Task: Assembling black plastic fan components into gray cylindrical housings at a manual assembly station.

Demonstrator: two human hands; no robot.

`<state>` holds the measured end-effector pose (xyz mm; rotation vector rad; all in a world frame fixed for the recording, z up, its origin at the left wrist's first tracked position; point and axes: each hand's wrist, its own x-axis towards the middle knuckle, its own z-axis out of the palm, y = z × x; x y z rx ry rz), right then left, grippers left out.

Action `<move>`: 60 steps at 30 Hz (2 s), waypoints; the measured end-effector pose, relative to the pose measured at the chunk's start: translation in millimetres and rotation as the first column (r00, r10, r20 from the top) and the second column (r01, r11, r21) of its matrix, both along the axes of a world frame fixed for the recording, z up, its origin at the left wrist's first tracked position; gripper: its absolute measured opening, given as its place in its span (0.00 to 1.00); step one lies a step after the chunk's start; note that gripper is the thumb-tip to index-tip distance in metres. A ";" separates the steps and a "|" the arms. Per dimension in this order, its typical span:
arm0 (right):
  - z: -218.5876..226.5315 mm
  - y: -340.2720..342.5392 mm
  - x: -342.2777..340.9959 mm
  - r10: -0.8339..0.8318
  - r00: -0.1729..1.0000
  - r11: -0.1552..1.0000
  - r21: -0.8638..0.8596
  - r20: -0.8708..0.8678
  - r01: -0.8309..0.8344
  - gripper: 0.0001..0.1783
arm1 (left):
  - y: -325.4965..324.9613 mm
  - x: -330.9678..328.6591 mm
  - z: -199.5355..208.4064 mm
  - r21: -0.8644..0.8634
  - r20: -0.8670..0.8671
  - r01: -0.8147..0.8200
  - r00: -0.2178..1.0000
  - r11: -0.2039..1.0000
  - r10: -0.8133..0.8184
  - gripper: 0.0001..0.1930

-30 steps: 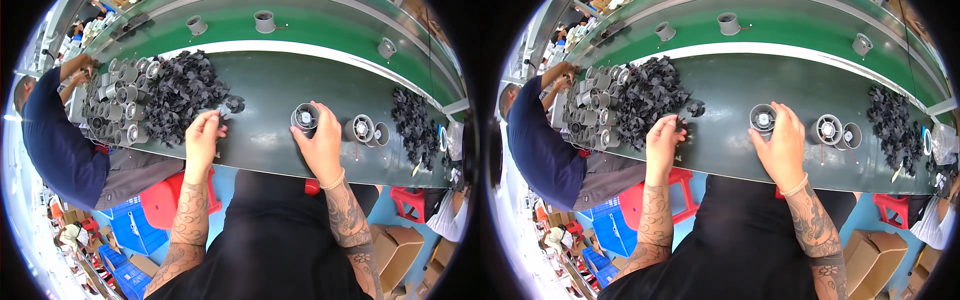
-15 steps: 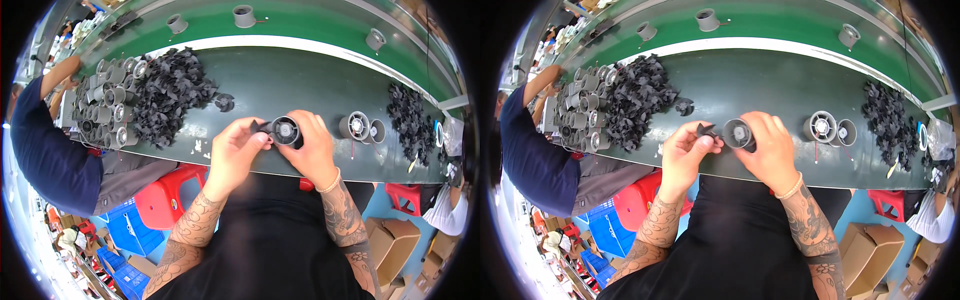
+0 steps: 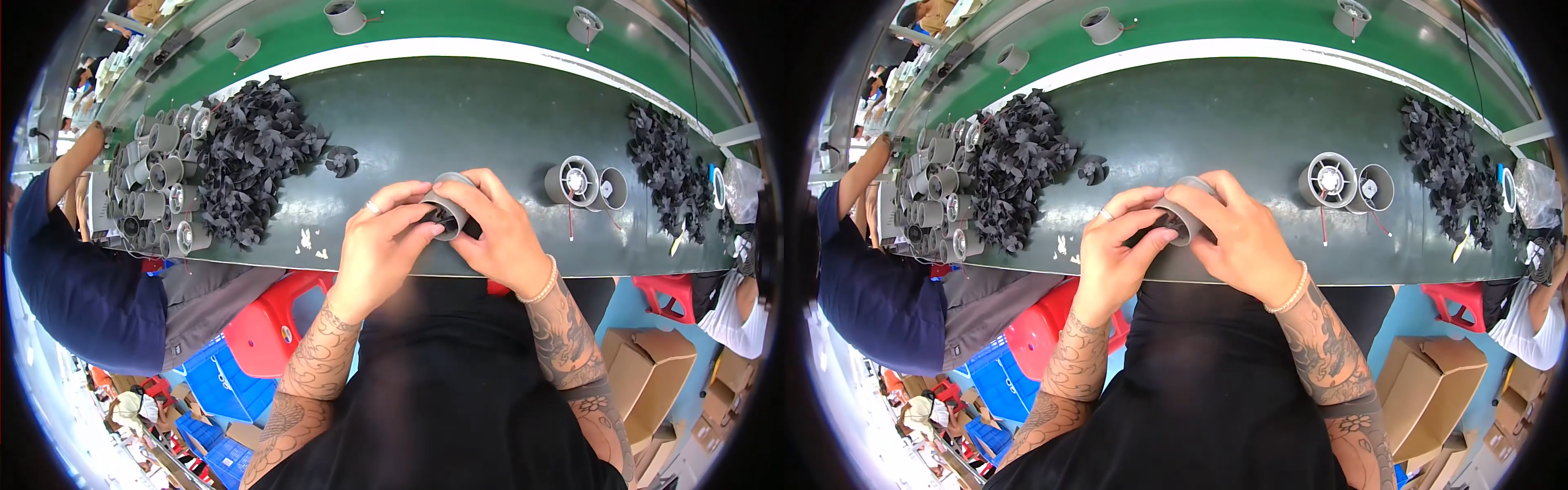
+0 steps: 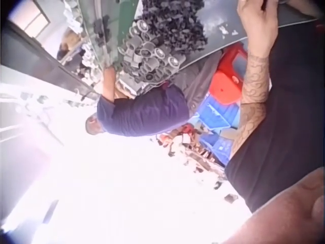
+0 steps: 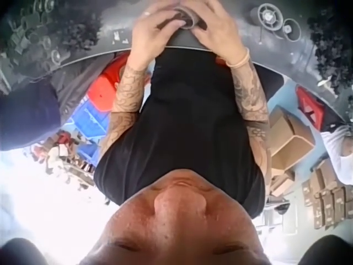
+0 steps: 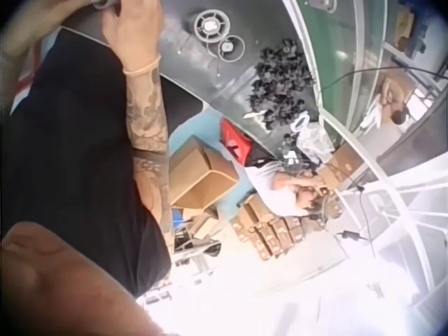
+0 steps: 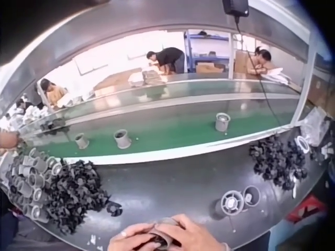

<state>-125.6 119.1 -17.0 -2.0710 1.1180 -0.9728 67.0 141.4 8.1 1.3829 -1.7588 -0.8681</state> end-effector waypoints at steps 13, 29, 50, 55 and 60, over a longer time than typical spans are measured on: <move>10.4 -2.6 -12.1 0.128 0.973 0.964 0.207 0.194 -0.168 0.28 | 4.8 0.0 -31.3 -0.091 -0.178 -0.010 0.984 0.996 -0.006 0.14; 19.3 -6.2 7.6 -0.063 0.991 0.998 -0.007 -0.120 0.062 0.35 | -30.3 -1.7 19.8 0.517 -0.119 0.017 0.992 0.856 0.052 0.14; 75.4 -323.0 -71.6 0.175 0.072 0.974 0.184 -0.982 0.134 0.24 | -21.2 44.5 -10.6 -0.274 0.446 -0.268 0.815 0.924 0.369 0.19; 78.2 -274.1 -61.0 -0.202 0.324 0.973 -0.152 -0.924 0.171 0.26 | -12.8 65.1 -8.5 -0.230 0.485 -0.151 0.839 0.961 0.248 0.17; 122.6 -170.2 -66.7 -0.245 0.880 0.970 -0.094 -0.408 0.226 0.23 | -24.8 52.3 -0.8 -0.226 0.530 -0.060 0.830 0.972 0.174 0.16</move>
